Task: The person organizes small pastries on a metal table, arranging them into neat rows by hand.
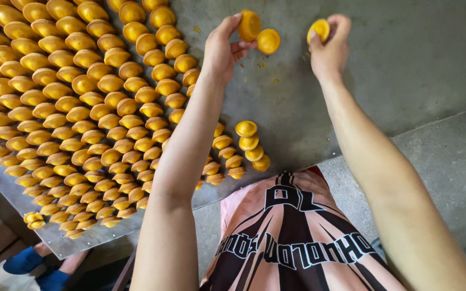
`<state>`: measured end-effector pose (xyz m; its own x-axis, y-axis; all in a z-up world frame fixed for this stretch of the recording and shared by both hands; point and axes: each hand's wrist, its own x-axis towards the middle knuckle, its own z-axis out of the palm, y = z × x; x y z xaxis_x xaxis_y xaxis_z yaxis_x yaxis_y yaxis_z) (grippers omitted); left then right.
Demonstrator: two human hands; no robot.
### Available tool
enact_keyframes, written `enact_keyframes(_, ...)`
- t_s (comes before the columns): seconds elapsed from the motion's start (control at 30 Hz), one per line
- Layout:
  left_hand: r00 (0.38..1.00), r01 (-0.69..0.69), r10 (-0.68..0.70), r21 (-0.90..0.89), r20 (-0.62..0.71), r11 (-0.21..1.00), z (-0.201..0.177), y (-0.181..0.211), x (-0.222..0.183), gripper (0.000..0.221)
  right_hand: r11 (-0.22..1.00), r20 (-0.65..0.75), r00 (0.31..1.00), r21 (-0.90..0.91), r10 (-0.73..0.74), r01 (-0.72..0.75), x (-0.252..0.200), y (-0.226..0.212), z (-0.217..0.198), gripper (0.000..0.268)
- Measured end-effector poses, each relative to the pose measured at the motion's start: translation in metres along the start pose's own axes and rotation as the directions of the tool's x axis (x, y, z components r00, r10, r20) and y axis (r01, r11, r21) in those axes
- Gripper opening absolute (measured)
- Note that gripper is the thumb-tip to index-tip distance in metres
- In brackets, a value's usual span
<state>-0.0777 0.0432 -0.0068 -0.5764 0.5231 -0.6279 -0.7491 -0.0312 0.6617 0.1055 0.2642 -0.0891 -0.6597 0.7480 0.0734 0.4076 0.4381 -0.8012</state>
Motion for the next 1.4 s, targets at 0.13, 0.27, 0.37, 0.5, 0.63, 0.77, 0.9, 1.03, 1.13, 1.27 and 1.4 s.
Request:
enact_keyframes(0.13,0.992,-0.121,0.111,0.237,0.056,0.964,0.029,0.012,-0.008,0.047,0.956,0.013,0.986,0.241,0.169,-0.167,-0.061,-0.002,-0.017,0.041)
enact_keyframes(0.27,0.962,-0.089,0.082,0.016,0.262,0.996,0.034,0.010,-0.015,0.040,0.774,0.382,0.847,0.378,0.369,-0.508,-0.123,-0.045,-0.018,0.033)
enact_keyframes(0.37,0.933,-0.137,0.112,0.048,0.341,0.989,0.017,0.005,-0.023,0.033,0.703,0.604,0.724,0.352,0.333,-0.617,-0.147,-0.064,-0.002,0.033)
enact_keyframes(0.5,0.922,-0.318,0.198,0.357,0.334,0.878,-0.018,-0.011,-0.052,0.028,0.688,0.626,0.758,0.469,0.182,-0.553,-0.161,-0.060,0.035,0.029)
enact_keyframes(0.63,0.857,-0.452,0.404,0.845,0.321,0.287,-0.039,-0.014,-0.086,0.034,0.817,0.618,0.759,0.319,0.205,-0.481,-0.163,-0.067,0.058,0.026)
enact_keyframes(0.77,0.936,-0.259,0.227,0.963,0.271,-0.081,-0.034,-0.019,-0.116,0.035,0.922,0.585,0.749,0.005,0.312,-0.388,-0.165,-0.080,0.053,0.025)
enact_keyframes(0.9,0.910,-0.363,0.147,0.917,0.387,-0.166,-0.034,-0.017,-0.126,0.036,0.947,0.557,0.788,0.008,0.264,-0.323,-0.168,-0.081,0.054,0.020)
enact_keyframes(1.03,0.927,-0.369,0.014,0.920,0.374,-0.131,-0.037,-0.015,-0.130,0.038,0.952,0.555,0.793,0.005,0.252,-0.306,-0.169,-0.087,0.052,0.019)
enact_keyframes(1.13,0.934,-0.356,-0.012,0.928,0.357,-0.111,-0.035,-0.009,-0.133,0.039,0.936,0.589,0.742,-0.075,0.320,-0.344,-0.161,-0.102,0.045,0.021)
enact_keyframes(1.27,0.869,-0.481,0.118,0.876,0.481,-0.029,-0.035,0.007,-0.122,0.044,1.000,0.352,0.936,-0.031,0.014,-0.003,-0.118,-0.129,0.026,0.038)
enact_keyframes(1.4,0.844,-0.410,0.345,0.909,0.411,-0.078,-0.030,0.021,-0.079,0.047,0.813,0.277,0.857,-0.288,-0.435,0.506,-0.054,-0.141,0.017,0.063)
